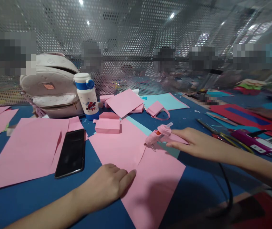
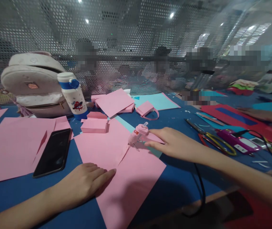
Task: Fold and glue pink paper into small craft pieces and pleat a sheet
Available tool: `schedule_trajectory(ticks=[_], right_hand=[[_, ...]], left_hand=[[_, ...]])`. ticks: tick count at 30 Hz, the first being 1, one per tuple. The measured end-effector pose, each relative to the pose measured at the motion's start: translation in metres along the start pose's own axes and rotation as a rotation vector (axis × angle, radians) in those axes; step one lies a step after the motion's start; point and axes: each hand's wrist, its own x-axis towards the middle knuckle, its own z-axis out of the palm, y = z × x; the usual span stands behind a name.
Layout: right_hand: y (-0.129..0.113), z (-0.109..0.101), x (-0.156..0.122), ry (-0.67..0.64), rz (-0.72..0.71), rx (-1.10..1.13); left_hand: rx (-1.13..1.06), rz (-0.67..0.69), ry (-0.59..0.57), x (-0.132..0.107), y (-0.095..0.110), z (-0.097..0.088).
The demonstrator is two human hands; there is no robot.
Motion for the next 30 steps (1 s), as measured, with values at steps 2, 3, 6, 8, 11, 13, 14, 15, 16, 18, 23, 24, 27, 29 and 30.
schedule_trajectory(ticks=[2,3,6,8,11,13,14,15,16,18,23,24,27,29,30], right_hand=[[-0.002,-0.001,0.000,-0.002,0.011,0.002],[-0.003,-0.002,0.001,-0.006,0.016,0.004],[-0.006,-0.003,0.002,-0.017,0.009,0.030],[-0.006,-0.004,0.002,-0.026,-0.008,0.056],[-0.004,-0.003,0.003,-0.033,-0.011,0.080],[-0.003,-0.003,0.003,-0.030,-0.002,0.083],[-0.002,-0.003,0.004,-0.033,0.000,0.084],[-0.001,-0.003,0.004,-0.039,-0.001,0.085],[0.000,-0.003,0.004,-0.046,-0.004,0.088],[0.002,-0.002,0.005,-0.055,-0.010,0.104],[0.007,-0.001,0.007,-0.050,-0.001,0.112],[0.007,-0.001,0.007,-0.052,0.000,0.109],[0.007,-0.002,0.006,-0.058,-0.002,0.104],[0.005,-0.003,0.005,-0.064,-0.008,0.101],[0.003,-0.004,0.004,-0.070,-0.013,0.104]], left_hand=[[0.000,-0.001,-0.006,0.000,0.000,0.000],[0.000,-0.003,-0.010,-0.001,0.000,0.000],[-0.005,-0.009,-0.019,-0.001,0.000,-0.001],[-0.006,-0.012,-0.019,-0.001,0.000,-0.001],[-0.001,-0.009,-0.011,-0.001,0.001,-0.002],[-0.002,-0.004,-0.002,-0.001,0.001,-0.002],[-0.006,-0.003,0.002,-0.001,0.001,-0.002],[-0.009,-0.002,0.004,-0.001,0.000,-0.002],[-0.010,-0.002,0.004,-0.001,0.000,-0.001],[-0.010,-0.005,-0.001,-0.001,0.000,-0.001],[-0.012,-0.007,-0.009,-0.001,0.000,0.000],[-0.013,-0.006,-0.009,-0.002,0.000,-0.001],[-0.015,-0.003,-0.008,-0.001,0.000,-0.002],[-0.015,-0.004,-0.005,0.000,0.000,-0.002],[-0.015,-0.006,-0.004,0.000,0.000,-0.002]])
